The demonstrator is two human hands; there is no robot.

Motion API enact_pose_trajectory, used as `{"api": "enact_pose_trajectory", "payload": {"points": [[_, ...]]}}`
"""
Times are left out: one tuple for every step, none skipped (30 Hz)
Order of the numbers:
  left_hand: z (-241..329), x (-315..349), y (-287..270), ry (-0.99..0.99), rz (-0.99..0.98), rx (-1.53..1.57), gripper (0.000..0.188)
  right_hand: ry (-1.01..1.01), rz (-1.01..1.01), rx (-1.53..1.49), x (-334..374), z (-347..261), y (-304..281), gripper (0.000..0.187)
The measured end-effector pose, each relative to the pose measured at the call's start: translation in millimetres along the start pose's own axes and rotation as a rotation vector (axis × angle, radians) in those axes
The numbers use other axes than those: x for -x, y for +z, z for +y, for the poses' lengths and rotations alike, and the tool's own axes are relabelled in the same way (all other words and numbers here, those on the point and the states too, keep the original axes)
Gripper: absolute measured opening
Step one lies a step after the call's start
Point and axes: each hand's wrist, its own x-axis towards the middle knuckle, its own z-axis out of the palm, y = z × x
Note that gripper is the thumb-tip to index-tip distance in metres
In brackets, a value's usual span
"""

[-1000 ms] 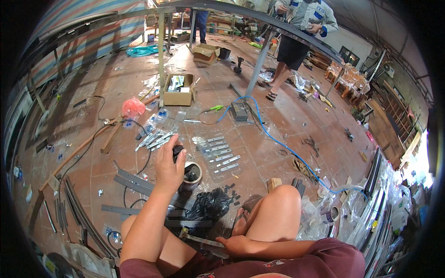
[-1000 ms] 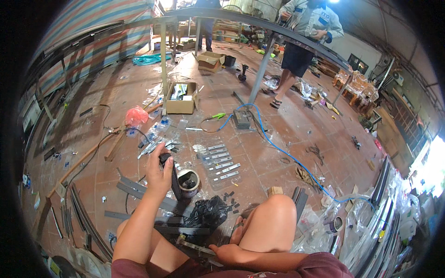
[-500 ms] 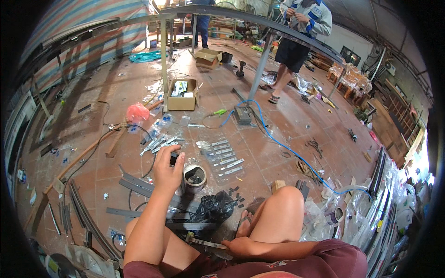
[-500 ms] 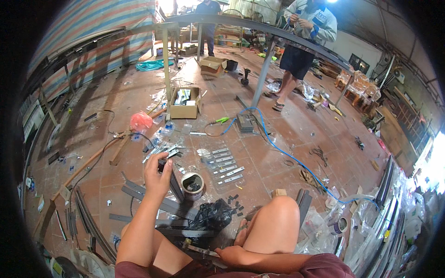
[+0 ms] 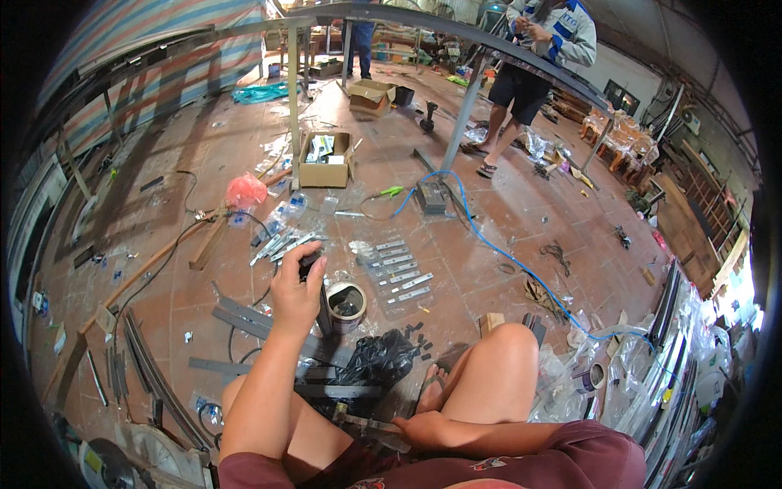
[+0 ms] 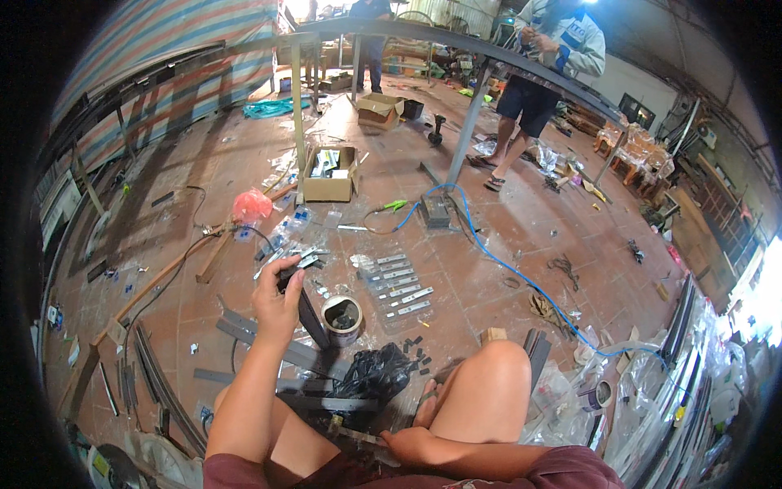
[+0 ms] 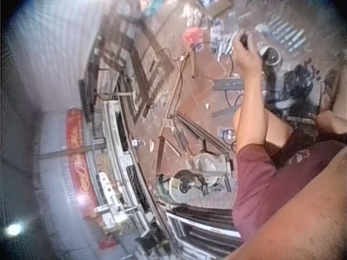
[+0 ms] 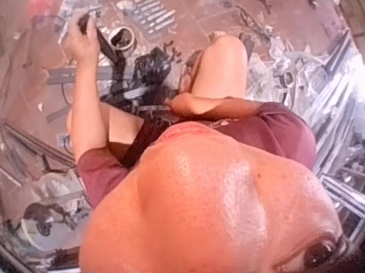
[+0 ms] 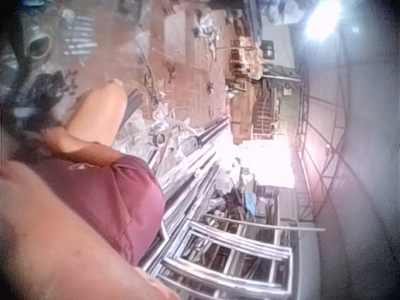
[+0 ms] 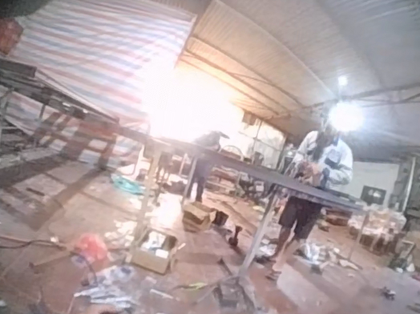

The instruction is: The person sits on the floor and repeatedly hammers small rectangular metal pieces to flatten or shape them. They handle the pieces one at a time, striking them with a hammer and occasionally inspecting the results.

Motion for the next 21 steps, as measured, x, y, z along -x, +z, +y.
{"api": "enact_pose_trajectory", "payload": {"points": [[0.5, -4.3, 0.7, 0.061, -0.025, -0.049, 0.031, -0.039, 0.03, 0.04, -0.5, 5.6, 0.2, 0.045], [1.4, -7.4, 2.9, 0.102, -0.063, -0.097, 0.03, -0.074, 0.042, 0.066, 3.5, 6.8, 6.3, 0.045], [0.0, -5.0, 0.8, 0.124, -0.115, -0.159, 0.03, -0.018, 0.016, 0.053, 5.2, 0.1, -0.4, 0.044], [-0.4, -3.4, -1.9, 0.139, -0.146, -0.177, 0.031, 0.026, -0.022, 0.036, 4.9, -10.3, -8.4, 0.044], [-7.6, 4.9, -9.0, 0.176, -0.172, -0.203, 0.032, -0.03, 0.024, 0.01, 3.8, -10.4, -9.0, 0.039], [-14.0, -3.8, -0.9, 0.259, -0.158, -0.195, 0.033, -0.032, 0.05, 0.012, 0.1, -3.6, -10.8, 0.041], [-18.5, -9.7, 4.8, 0.273, -0.123, -0.166, 0.032, -0.035, 0.075, 0.015, -2.7, 1.4, -2.7, 0.043], [-19.3, -9.4, 10.9, 0.276, -0.105, -0.134, 0.03, -0.036, 0.089, 0.001, -3.8, 5.7, 13.5, 0.045], [-16.9, -6.9, 11.1, 0.269, -0.092, -0.114, 0.029, -0.067, 0.11, 0.056, -9.3, 7.3, 23.2, 0.05], [-16.3, -10.9, 11.9, 0.264, -0.058, -0.125, 0.027, -0.073, 0.129, 0.069, -10.2, 16.6, 26.9, 0.05], [-17.5, -13.7, 8.7, 0.241, -0.036, -0.144, 0.025, -0.087, 0.131, 0.069, -4.4, 12.4, 19.0, 0.051], [-17.1, -13.5, 7.1, 0.213, -0.025, -0.166, 0.023, -0.101, 0.128, 0.058, -0.7, 9.5, 15.6, 0.052], [-14.8, -12.5, 8.4, 0.08, -0.014, -0.094, 0.02, -0.076, 0.111, 0.058, 0.3, 8.1, 13.7, 0.054], [-17.5, -12.6, 6.8, 0.07, -0.02, -0.04, 0.023, -0.05, 0.15, 0.057, -5.3, 11.0, 23.0, 0.054], [-21.7, -11.5, 3.2, -0.009, -0.029, -0.004, 0.024, -0.06, 0.151, 0.049, -4.1, 7.3, 20.5, 0.051], [-24.3, -8.2, 1.2, -0.089, -0.037, 0.032, 0.025, -0.068, 0.153, 0.038, -1.0, 4.0, 15.2, 0.049], [-21.5, -5.1, 2.5, -0.158, -0.034, 0.084, 0.025, -0.069, 0.153, 0.021, 2.1, 1.1, 12.9, 0.041], [-15.4, -5.7, 6.2, -0.218, -0.024, 0.142, 0.024, -0.066, 0.162, 0.011, 4.4, 0.0, 8.3, 0.034], [-11.3, -4.8, 6.4, -0.277, -0.013, 0.2, 0.024, -0.063, 0.171, 0.0, 5.6, -1.5, 6.7, 0.027], [-8.6, -4.8, 6.0, -0.287, -0.023, 0.205, 0.024, -0.066, 0.181, -0.011, 6.1, -0.8, 5.9, 0.026], [-6.3, -4.3, 5.9, -0.296, -0.035, 0.21, 0.024, -0.068, 0.192, -0.023, 6.4, -0.6, 6.3, 0.025]]}}
